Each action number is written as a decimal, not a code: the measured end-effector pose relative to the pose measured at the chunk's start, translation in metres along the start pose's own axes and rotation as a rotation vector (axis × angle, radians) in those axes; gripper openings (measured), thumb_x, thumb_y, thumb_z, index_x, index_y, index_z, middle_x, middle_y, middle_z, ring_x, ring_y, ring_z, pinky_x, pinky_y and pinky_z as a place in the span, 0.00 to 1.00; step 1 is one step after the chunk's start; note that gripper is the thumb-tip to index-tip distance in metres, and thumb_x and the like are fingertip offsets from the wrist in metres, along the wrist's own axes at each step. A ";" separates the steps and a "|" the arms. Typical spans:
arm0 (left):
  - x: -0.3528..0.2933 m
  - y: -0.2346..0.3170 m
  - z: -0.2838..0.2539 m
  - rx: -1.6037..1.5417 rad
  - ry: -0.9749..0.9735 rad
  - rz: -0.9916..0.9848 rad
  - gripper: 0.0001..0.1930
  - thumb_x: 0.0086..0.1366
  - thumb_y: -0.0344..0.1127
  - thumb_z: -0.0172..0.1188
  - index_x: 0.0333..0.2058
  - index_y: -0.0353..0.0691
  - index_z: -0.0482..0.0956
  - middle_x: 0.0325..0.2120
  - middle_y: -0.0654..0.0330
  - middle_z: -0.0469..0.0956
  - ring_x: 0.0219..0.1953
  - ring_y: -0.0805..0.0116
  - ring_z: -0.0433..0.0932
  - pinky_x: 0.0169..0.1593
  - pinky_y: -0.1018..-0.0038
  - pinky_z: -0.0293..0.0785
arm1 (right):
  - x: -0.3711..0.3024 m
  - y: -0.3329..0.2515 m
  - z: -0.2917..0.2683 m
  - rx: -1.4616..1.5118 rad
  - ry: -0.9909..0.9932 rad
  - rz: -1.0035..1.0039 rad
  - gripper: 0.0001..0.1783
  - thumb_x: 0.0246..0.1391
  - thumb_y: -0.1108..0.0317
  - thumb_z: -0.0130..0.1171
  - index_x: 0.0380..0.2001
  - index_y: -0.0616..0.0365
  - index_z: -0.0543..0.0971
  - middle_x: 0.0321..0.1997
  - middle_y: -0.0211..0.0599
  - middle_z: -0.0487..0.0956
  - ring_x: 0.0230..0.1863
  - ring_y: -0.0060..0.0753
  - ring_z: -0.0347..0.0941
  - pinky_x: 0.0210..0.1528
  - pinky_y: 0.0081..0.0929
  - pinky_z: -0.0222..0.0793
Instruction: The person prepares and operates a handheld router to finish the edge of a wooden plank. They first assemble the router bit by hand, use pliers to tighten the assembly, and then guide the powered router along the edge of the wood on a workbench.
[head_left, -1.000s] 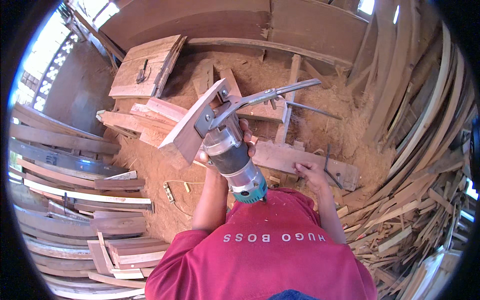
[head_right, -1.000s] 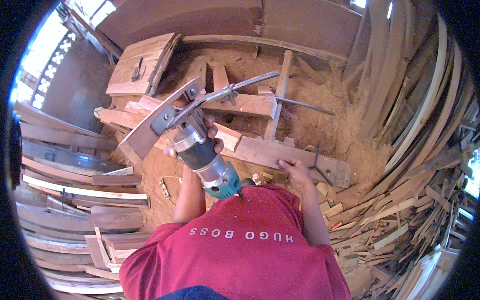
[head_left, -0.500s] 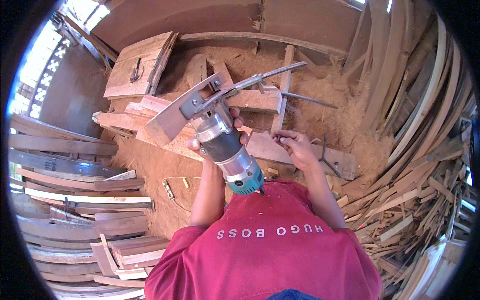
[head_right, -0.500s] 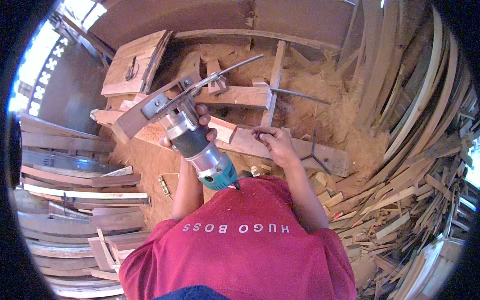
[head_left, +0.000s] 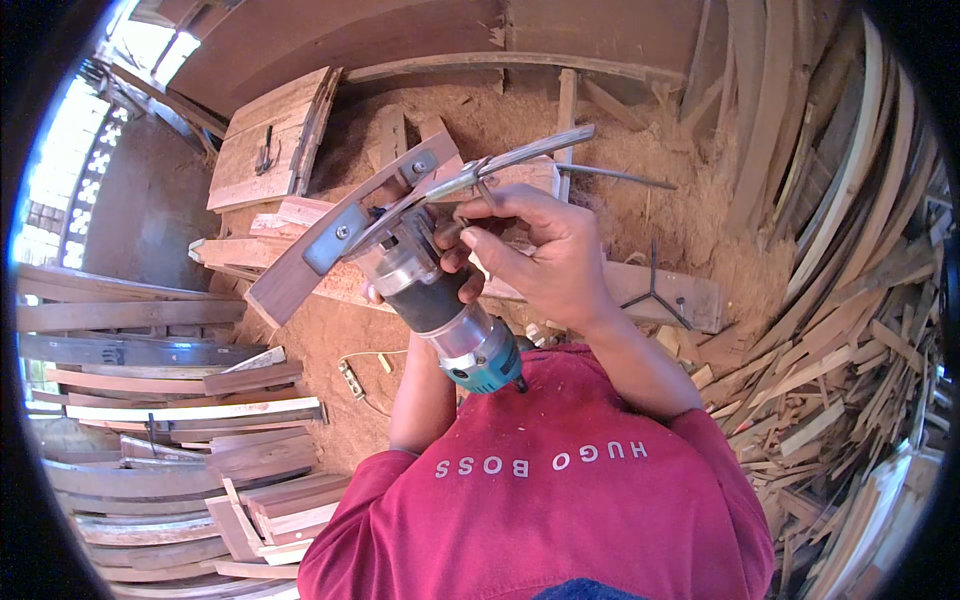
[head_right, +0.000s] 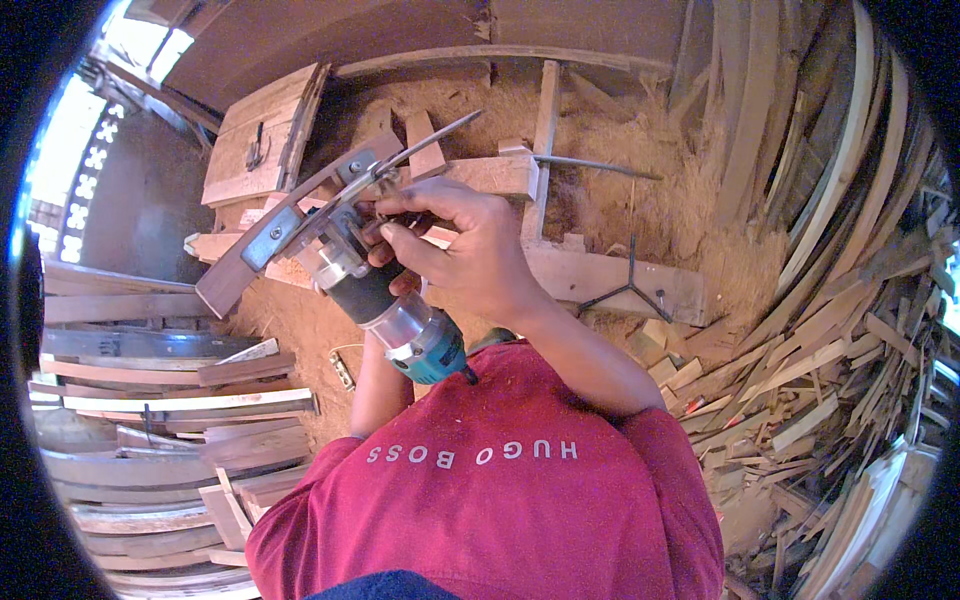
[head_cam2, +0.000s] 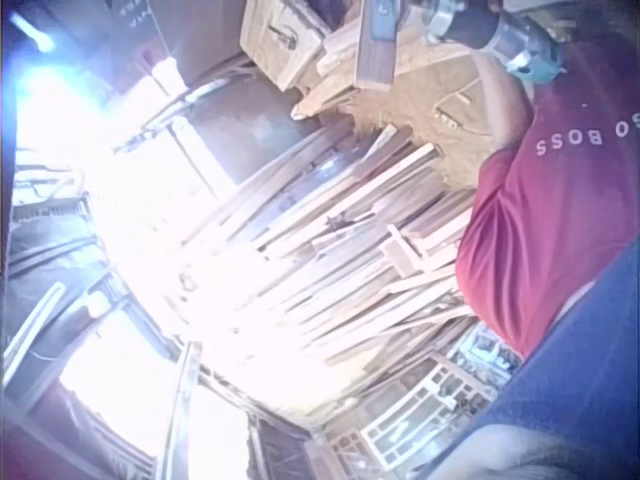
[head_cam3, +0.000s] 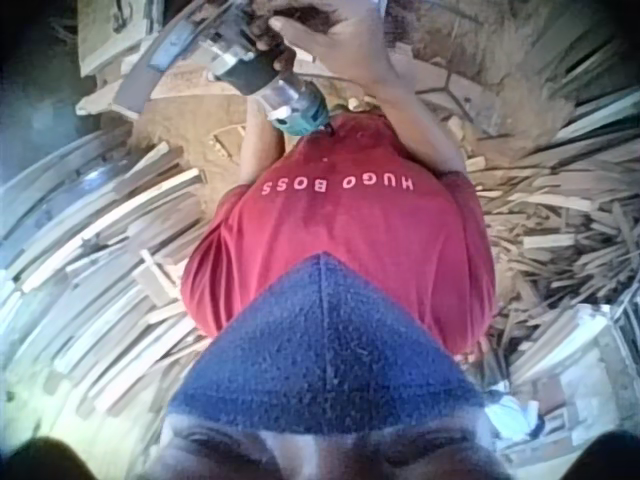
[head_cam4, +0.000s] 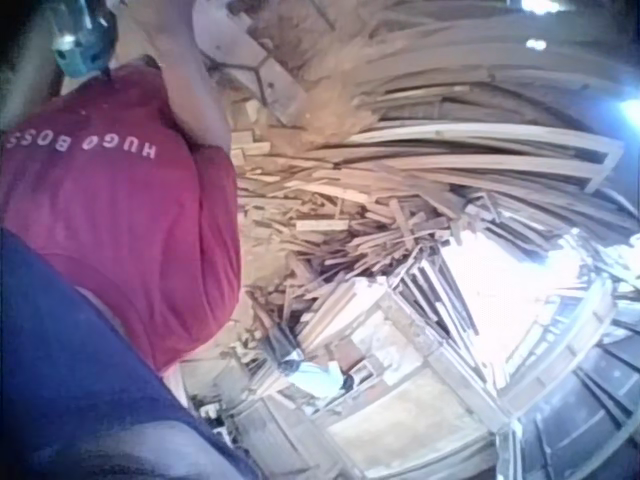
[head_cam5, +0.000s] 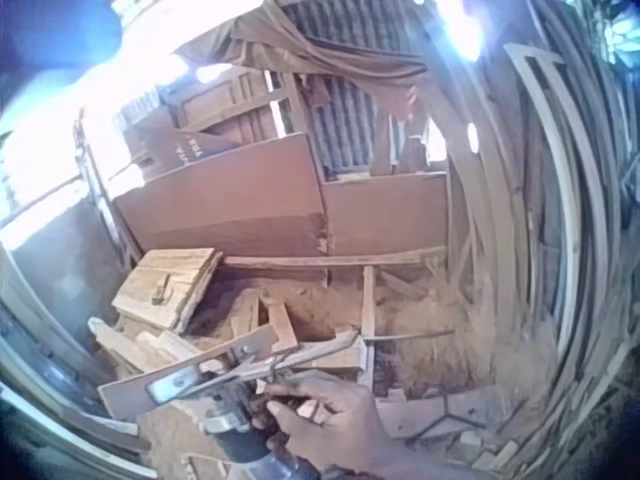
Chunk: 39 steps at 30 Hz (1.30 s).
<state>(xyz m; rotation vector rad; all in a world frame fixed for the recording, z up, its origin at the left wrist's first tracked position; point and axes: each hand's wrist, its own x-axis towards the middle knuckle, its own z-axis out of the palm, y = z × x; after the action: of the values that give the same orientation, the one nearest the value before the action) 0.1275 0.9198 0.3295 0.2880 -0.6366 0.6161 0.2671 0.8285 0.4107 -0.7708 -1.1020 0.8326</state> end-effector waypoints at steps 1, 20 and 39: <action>-0.002 0.002 0.001 0.065 0.001 -0.014 0.51 0.43 0.48 0.72 0.64 0.36 0.58 0.51 0.46 0.70 0.51 0.54 0.74 0.41 0.52 0.76 | 0.000 -0.001 0.005 0.053 0.034 0.054 0.11 0.54 0.80 0.61 0.42 0.70 0.80 0.41 0.41 0.79 0.36 0.30 0.81 0.32 0.24 0.81; 0.006 -0.017 0.022 0.204 0.125 0.085 0.56 0.36 0.56 0.73 0.64 0.42 0.59 0.50 0.46 0.71 0.42 0.58 0.77 0.27 0.59 0.81 | -0.007 -0.003 0.018 -0.109 0.042 -0.081 0.09 0.53 0.77 0.65 0.39 0.68 0.82 0.35 0.37 0.80 0.30 0.24 0.81 0.20 0.17 0.80; 0.004 -0.020 0.015 0.304 0.269 0.113 0.62 0.31 0.60 0.74 0.63 0.32 0.57 0.49 0.39 0.71 0.38 0.54 0.78 0.25 0.63 0.82 | -0.008 0.009 0.011 -0.096 0.081 -0.112 0.12 0.55 0.69 0.66 0.40 0.65 0.80 0.35 0.34 0.79 0.25 0.16 0.75 0.16 0.15 0.72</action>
<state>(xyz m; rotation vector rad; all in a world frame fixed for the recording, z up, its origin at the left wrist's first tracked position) 0.1357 0.8991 0.3421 0.4455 -0.3006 0.8460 0.2528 0.8272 0.4029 -0.8077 -1.1088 0.6525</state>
